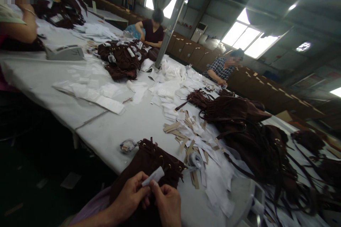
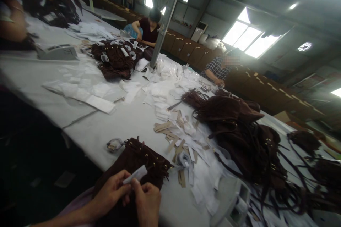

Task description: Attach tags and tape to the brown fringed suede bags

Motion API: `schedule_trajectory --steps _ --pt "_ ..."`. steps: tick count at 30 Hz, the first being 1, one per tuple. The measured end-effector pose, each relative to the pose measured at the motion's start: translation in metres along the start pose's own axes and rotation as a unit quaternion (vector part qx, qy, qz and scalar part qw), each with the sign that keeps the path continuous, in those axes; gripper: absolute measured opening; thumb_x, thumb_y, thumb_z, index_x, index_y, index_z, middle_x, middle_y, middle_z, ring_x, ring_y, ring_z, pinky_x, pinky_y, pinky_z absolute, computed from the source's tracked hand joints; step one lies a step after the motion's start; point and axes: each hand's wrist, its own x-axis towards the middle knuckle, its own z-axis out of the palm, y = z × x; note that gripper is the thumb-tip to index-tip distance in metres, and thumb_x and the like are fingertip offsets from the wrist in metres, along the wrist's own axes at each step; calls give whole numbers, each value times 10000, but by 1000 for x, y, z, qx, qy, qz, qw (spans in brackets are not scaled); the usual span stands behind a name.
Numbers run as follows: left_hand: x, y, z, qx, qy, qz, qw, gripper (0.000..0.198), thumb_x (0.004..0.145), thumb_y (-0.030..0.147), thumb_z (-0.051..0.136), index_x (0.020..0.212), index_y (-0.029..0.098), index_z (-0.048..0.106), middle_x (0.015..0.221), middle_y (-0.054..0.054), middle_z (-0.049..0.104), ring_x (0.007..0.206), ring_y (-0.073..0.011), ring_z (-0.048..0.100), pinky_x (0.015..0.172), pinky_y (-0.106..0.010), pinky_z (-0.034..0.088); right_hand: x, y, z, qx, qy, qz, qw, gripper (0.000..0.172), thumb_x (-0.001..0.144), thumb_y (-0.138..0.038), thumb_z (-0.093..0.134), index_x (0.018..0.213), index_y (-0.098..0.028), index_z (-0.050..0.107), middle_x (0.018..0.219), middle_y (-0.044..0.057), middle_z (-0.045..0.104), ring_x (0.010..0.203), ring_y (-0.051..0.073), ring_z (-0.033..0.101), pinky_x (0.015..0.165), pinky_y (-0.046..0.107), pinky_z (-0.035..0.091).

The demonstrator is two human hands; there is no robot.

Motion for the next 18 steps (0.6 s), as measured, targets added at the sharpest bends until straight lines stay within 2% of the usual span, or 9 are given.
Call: schedule_trajectory --steps 2,5,8,11,14,16,18 --pt "0 3 1 -26 -8 -8 1000 304 757 419 687 839 157 557 581 17 583 486 -116 550 484 -209 419 1 5 1 25 0 0 1000 447 660 -557 676 445 -183 555 414 -1 530 421 111 437 426 236 314" --pt "0 4 4 -125 -36 -52 990 290 740 369 724 814 148 552 597 8 591 446 -82 516 436 -174 393 3 12 6 168 -87 -1 982 423 675 -573 667 689 -152 636 505 -3 585 433 109 465 432 226 339" --pt "0 2 5 -271 -48 -138 951 179 774 224 705 824 112 575 640 -11 598 463 -46 525 442 -122 401 5 17 11 285 -129 -23 950 446 678 -539 695 882 -148 633 646 15 647 526 122 534 511 230 414" --pt "2 1 3 -392 -29 -230 890 44 806 33 587 838 61 595 648 -26 598 484 -26 552 478 -85 432 4 17 13 317 -135 -51 938 369 706 -468 708 889 -157 630 775 40 681 655 143 583 620 247 456" --pt "4 3 -1 -456 -18 -281 844 154 781 -67 481 828 35 586 642 -35 597 462 -22 546 449 -72 421 2 17 12 316 -136 -54 937 293 747 -433 686 846 -163 630 748 25 672 620 117 556 583 220 429" --pt "5 4 -3 -471 -18 -288 833 147 775 -69 480 827 30 577 648 -41 600 467 -25 553 450 -71 420 0 19 9 303 -129 -47 943 298 745 -441 687 825 -158 638 701 10 652 558 93 511 530 200 397" --pt "4 5 -2 -457 -16 -283 843 109 778 -44 524 827 43 567 655 -38 606 476 -22 557 467 -70 421 -1 23 4 285 -114 -35 951 350 738 -488 678 806 -146 649 631 -4 612 504 78 467 485 192 369"
